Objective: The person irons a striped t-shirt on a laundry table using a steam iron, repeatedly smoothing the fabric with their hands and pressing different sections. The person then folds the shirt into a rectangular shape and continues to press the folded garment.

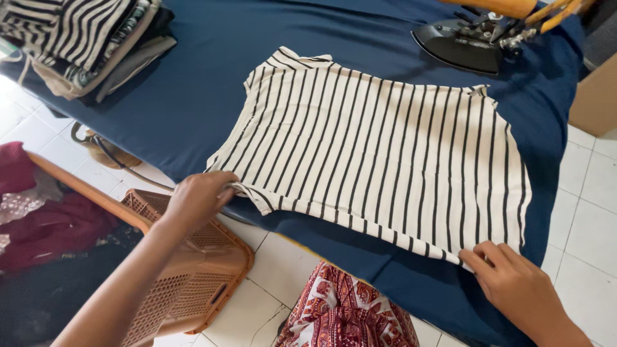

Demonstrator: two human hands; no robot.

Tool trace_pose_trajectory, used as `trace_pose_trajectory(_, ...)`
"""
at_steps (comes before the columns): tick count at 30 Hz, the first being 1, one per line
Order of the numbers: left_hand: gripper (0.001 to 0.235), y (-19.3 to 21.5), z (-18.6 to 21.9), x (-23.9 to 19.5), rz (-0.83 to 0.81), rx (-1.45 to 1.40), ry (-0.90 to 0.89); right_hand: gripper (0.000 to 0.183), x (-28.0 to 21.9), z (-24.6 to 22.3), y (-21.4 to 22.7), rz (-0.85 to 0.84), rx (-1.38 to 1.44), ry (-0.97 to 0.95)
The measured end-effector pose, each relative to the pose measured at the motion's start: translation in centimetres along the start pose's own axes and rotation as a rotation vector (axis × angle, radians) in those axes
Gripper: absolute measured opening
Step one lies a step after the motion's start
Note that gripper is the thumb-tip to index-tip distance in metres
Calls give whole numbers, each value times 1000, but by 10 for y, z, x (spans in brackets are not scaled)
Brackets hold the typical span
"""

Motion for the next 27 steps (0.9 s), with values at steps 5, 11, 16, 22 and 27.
trace_pose_trajectory(5, 22, 20, -40, 51, -188, -224, 10, 34, 4, 23, 3, -34, 69, -97)
trace_pose_trajectory(11, 23, 33, -56, 134, -172, -787, 45, 31, 35, 84, -21, -289, 605, -467)
trace_pose_trajectory(16, 23, 6, -52, 196, -16, -867, 122, 31, 70, 98, -31, -125, 733, -513)
trace_pose_trajectory(22, 28, -30, -52, 225, 203, -473, 154, 37, 94, 100, -26, 12, 522, -524)
trace_pose_trajectory(27, 35, -29, -52, 220, 215, -281, 180, 36, 98, 99, -23, 170, 515, -505)
Point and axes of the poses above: each hand's wrist, its own x-axis towards the middle knuckle, its own y-axis out of the back of the hand, z = x × y, the point moved 1 cm from there along x, towards the middle knuckle, and after that the axes turned 9 degrees about -x, right-handed, at the moved point
